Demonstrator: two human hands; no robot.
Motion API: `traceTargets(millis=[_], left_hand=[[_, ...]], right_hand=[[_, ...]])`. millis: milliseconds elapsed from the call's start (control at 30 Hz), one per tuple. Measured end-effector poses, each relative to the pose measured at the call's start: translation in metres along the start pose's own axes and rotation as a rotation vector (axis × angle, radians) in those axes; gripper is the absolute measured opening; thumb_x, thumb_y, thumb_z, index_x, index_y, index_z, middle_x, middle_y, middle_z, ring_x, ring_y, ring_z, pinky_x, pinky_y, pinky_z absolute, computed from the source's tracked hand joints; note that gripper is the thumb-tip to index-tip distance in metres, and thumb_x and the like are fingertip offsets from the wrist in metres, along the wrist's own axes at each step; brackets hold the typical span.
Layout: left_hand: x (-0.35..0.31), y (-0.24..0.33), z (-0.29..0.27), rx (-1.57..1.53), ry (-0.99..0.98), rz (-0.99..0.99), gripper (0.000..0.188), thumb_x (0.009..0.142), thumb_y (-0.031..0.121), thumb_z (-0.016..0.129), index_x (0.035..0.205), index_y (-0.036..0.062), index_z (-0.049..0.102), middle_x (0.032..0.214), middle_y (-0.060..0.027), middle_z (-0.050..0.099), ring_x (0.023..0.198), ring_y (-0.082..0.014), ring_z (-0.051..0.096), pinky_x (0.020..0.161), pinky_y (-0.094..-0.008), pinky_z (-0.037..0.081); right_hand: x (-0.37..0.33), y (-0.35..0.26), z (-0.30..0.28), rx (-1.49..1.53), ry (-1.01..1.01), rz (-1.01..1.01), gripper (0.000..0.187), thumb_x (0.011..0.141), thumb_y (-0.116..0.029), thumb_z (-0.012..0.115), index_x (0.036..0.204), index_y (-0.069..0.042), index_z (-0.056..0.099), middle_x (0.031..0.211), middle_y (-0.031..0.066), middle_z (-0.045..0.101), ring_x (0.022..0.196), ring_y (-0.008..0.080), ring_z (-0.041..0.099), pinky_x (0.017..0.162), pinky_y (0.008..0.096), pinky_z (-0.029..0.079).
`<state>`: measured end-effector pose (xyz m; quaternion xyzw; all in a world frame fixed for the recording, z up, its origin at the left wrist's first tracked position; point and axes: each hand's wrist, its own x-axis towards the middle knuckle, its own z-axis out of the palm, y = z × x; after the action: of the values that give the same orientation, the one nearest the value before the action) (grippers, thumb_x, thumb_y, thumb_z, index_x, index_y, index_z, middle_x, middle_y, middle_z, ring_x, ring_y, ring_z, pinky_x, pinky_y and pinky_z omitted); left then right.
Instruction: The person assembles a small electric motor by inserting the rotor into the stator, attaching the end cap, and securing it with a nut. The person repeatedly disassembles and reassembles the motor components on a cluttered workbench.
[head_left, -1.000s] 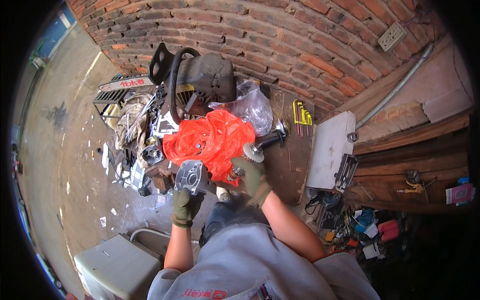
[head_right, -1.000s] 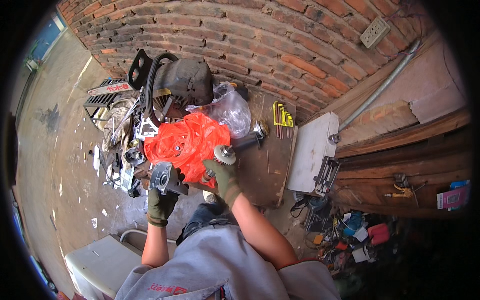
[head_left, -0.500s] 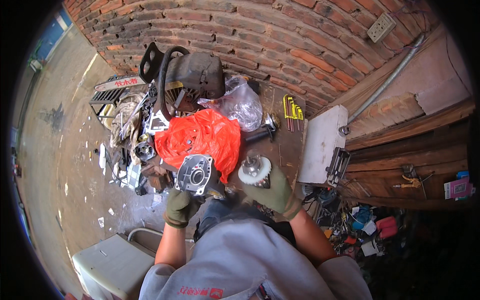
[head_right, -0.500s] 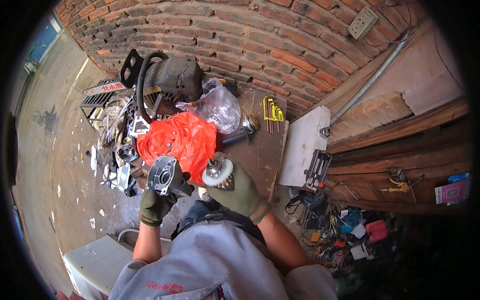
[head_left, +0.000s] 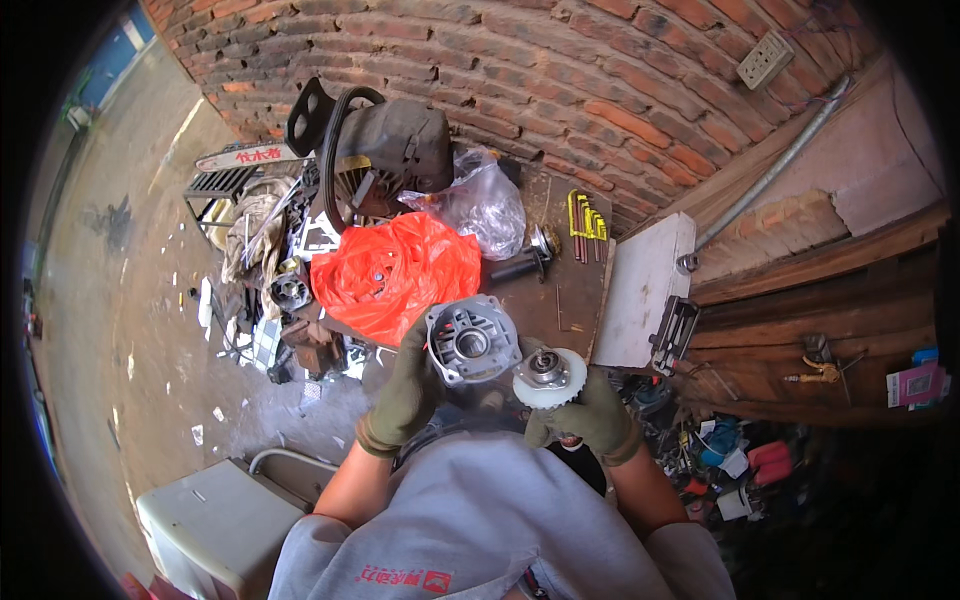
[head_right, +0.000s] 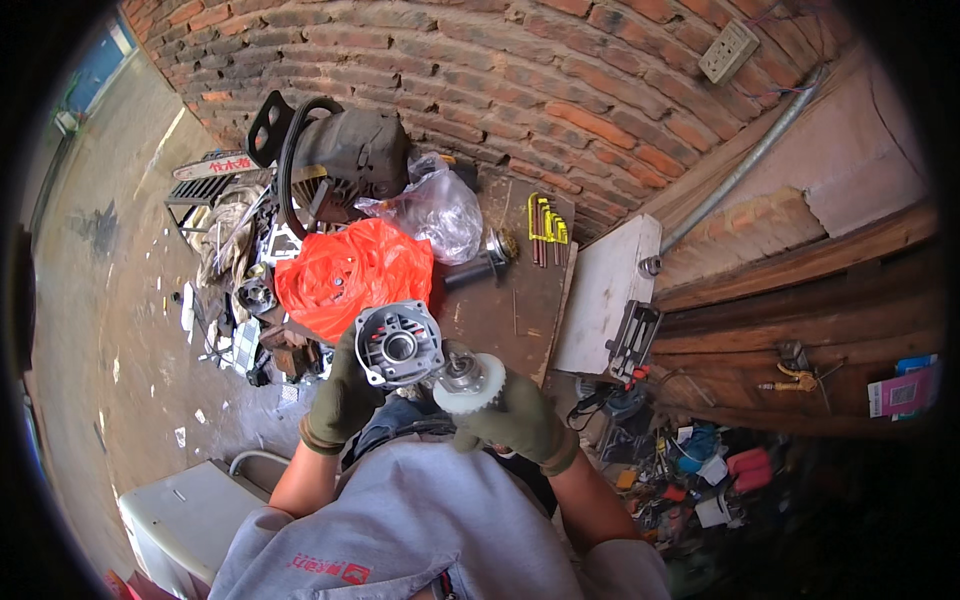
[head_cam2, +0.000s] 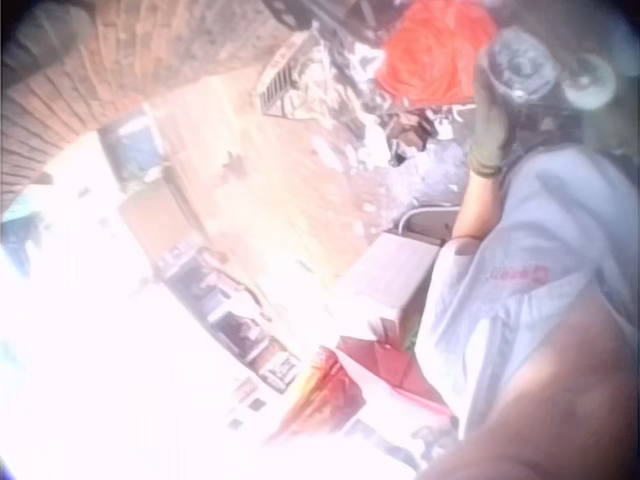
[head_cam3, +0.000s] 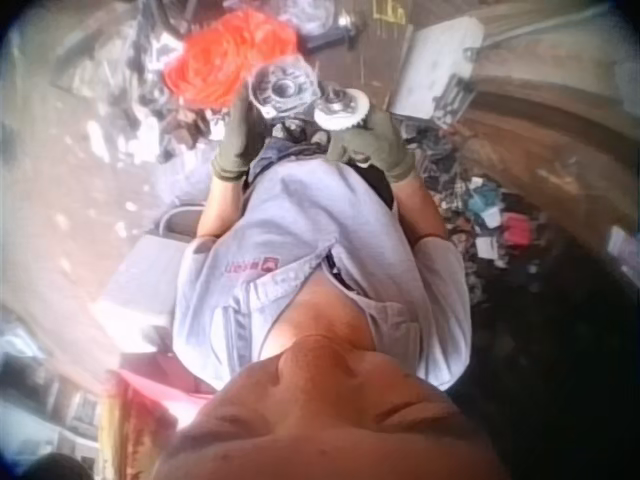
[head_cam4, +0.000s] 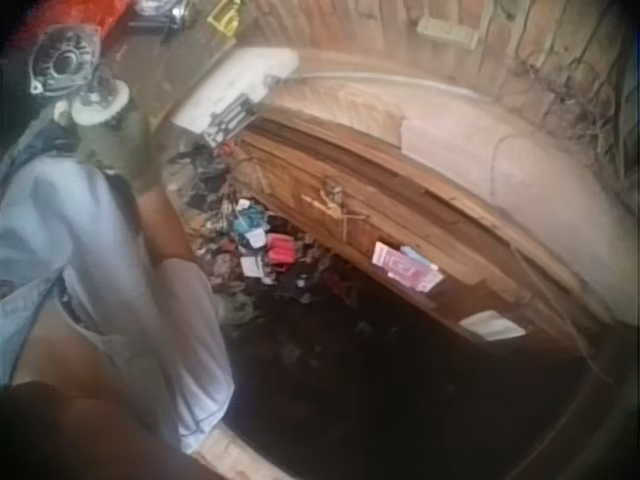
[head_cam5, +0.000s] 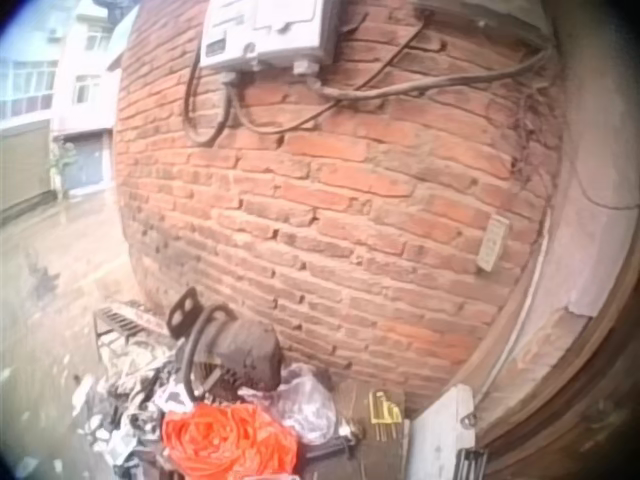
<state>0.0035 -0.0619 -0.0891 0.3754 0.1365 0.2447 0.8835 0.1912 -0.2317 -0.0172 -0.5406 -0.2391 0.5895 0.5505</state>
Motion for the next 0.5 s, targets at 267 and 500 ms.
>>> traceTargets(millis=[267,500], left_hand=[[0.005,0.001,-0.035,0.495,-0.386,-0.106,0.126,0.065,0.026,0.099,0.161,0.0028,0.021,0.154,-0.0121,0.046,0.142,-0.0253,0.047,0.120,-0.0404,0.036],[-0.004,0.011,-0.011,0.385,-0.254,-0.020,0.131,0.050,0.032,0.106,0.154,0.0039,0.032,0.141,-0.0146,0.057,0.128,-0.0247,0.058,0.110,-0.0442,0.046]], right_hand=[[-0.004,-0.008,-0.009,-0.015,-0.246,0.005,0.053,0.089,-0.014,0.074,0.135,0.002,0.056,0.094,0.0054,0.069,0.078,0.0114,0.067,0.068,0.0283,0.053],[-0.013,-0.030,-0.005,-0.412,-0.184,0.017,0.062,0.081,-0.016,0.083,0.136,0.000,0.057,0.108,0.0083,0.071,0.093,0.0155,0.069,0.080,0.0336,0.056]])
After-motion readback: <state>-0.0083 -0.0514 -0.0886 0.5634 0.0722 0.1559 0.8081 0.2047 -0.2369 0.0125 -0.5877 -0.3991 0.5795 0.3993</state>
